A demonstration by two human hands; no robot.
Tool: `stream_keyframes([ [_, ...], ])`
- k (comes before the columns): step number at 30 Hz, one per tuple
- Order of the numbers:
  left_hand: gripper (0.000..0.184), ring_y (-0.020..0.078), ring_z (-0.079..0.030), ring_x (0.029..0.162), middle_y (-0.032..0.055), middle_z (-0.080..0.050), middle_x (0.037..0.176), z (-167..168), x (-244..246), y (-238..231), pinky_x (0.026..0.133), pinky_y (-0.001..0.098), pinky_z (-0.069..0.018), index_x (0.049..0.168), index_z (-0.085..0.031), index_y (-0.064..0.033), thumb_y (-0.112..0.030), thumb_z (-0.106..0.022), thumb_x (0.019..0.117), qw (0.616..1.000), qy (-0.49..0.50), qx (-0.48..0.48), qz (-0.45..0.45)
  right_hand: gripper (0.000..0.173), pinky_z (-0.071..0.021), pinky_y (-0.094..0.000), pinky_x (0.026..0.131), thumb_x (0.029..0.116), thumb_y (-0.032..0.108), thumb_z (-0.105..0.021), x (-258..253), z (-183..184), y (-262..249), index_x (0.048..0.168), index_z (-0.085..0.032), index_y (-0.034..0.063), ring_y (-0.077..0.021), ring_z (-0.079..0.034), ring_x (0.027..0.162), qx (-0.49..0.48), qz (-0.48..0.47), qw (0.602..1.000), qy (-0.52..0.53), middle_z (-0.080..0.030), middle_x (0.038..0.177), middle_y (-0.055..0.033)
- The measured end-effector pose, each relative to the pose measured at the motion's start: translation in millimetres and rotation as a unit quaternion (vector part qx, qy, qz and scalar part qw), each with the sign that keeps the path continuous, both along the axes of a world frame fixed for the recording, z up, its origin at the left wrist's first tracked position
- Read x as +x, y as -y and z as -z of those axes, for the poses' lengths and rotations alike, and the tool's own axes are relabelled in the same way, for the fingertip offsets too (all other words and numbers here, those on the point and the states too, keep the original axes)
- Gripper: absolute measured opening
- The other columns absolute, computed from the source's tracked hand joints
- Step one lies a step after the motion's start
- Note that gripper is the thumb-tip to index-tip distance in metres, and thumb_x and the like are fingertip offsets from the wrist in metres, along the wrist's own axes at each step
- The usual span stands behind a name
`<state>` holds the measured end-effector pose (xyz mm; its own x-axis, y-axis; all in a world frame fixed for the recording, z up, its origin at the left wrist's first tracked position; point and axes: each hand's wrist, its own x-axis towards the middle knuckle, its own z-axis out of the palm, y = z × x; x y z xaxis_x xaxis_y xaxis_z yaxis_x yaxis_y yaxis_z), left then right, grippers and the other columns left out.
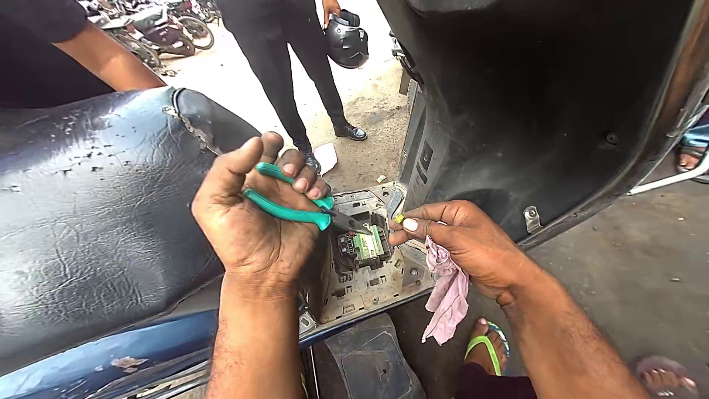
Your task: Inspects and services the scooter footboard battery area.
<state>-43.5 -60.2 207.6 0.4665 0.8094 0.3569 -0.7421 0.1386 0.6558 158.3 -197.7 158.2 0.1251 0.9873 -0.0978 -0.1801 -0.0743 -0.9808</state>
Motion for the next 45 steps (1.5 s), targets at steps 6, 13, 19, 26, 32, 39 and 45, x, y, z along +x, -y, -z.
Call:
stream_keyframes([
  [6,0.031,0.0109,-0.052,0.066,-0.0033,-0.051,0.077,20.7,7.4,13.2,0.066,0.0275,-0.0488,0.114,-0.064,-0.0127,-0.026,-0.037,0.1076,0.983,-0.178,0.042,0.003,0.022,-0.051,-0.0216,0.055,0.1036,0.018,-0.063,-0.9,1.0,1.0,0.109,-0.077,0.003,-0.0111,-0.068,0.069,0.005,0.022,1.0,0.002,-0.078,0.096,-0.0104],
  [13,0.034,0.0099,-0.047,0.058,0.0023,-0.053,0.074,42.0,15.3,43.9,0.053,0.0216,-0.0426,0.116,-0.072,-0.0085,-0.026,-0.044,0.109,0.921,-0.379,0.084,-0.025,0.021,-0.0481,-0.0206,0.053,0.1031,0.019,-0.064,-3.9,0.4,-2.7,0.108,-0.077,0.0037,-0.0108,-0.065,0.065,0.008,0.038,0.999,0.011,-0.078,0.093,-0.0098],
  [19,0.012,0.0134,-0.058,0.066,0.0103,-0.069,0.087,51.4,18.7,53.3,0.056,0.0211,-0.0473,0.104,-0.074,-0.0069,-0.013,-0.064,0.1011,0.9,-0.396,0.155,-0.095,0.016,-0.0462,-0.0215,0.05,0.0997,0.018,-0.069,-8.4,2.8,-6.2,0.1,-0.078,0.0042,-0.0115,-0.061,0.061,0.023,0.064,0.996,0.052,-0.075,0.085,-0.0086],
  [26,0.017,0.009,-0.051,0.059,0.0059,-0.06,0.076,51.6,18.6,55.2,0.051,0.0192,-0.0426,0.096,-0.072,-0.0078,-0.02,-0.061,0.1028,0.928,-0.364,0.044,-0.061,0.015,-0.0487,-0.0248,0.054,0.0981,0.021,-0.071,-11.9,5.2,-10.0,0.095,-0.078,0.0079,-0.0128,-0.063,0.064,0.082,0.081,0.986,0.123,-0.074,0.081,-0.0048],
  [32,0.041,0.009,-0.055,0.063,0.0051,-0.063,0.084,58.5,21.2,56.0,0.056,0.021,-0.0479,0.1,-0.069,-0.007,-0.034,-0.042,0.111,0.941,-0.333,-0.001,-0.056,0.018,-0.0528,-0.0261,0.059,0.0991,0.022,-0.07,-11.0,5.9,-15.6,0.094,-0.079,0.0072,-0.013,-0.067,0.068,0.1,0.078,0.985,0.119,-0.076,0.082,-0.0054],
  [39,0.021,0.0103,-0.054,0.061,0.0102,-0.067,0.088,54.6,19.6,58.0,0.053,0.0197,-0.045,0.112,-0.072,-0.007,-0.021,-0.058,0.1052,0.927,-0.362,0.063,-0.077,0.016,-0.0547,-0.0281,0.062,0.0982,0.023,-0.071,-9.1,9.5,-20.5,0.094,-0.079,0.0097,-0.0121,-0.069,0.071,0.091,0.078,0.981,0.151,-0.076,0.081,-0.0022],
  [45,0.016,0.0095,-0.056,0.069,0.002,-0.058,0.086,56.9,24.3,48.2,0.065,0.0246,-0.0535,0.109,-0.068,-0.0087,-0.02,-0.056,0.1052,0.964,-0.259,-0.037,-0.044,0.042,-0.0597,-0.0425,0.083,0.0868,0.041,-0.081,-11.6,19.6,-23.1,0.123,-0.069,0.0224,-0.0112,-0.069,0.1,0.024,0.025,0.955,0.293,-0.073,0.111,0.0059],
])
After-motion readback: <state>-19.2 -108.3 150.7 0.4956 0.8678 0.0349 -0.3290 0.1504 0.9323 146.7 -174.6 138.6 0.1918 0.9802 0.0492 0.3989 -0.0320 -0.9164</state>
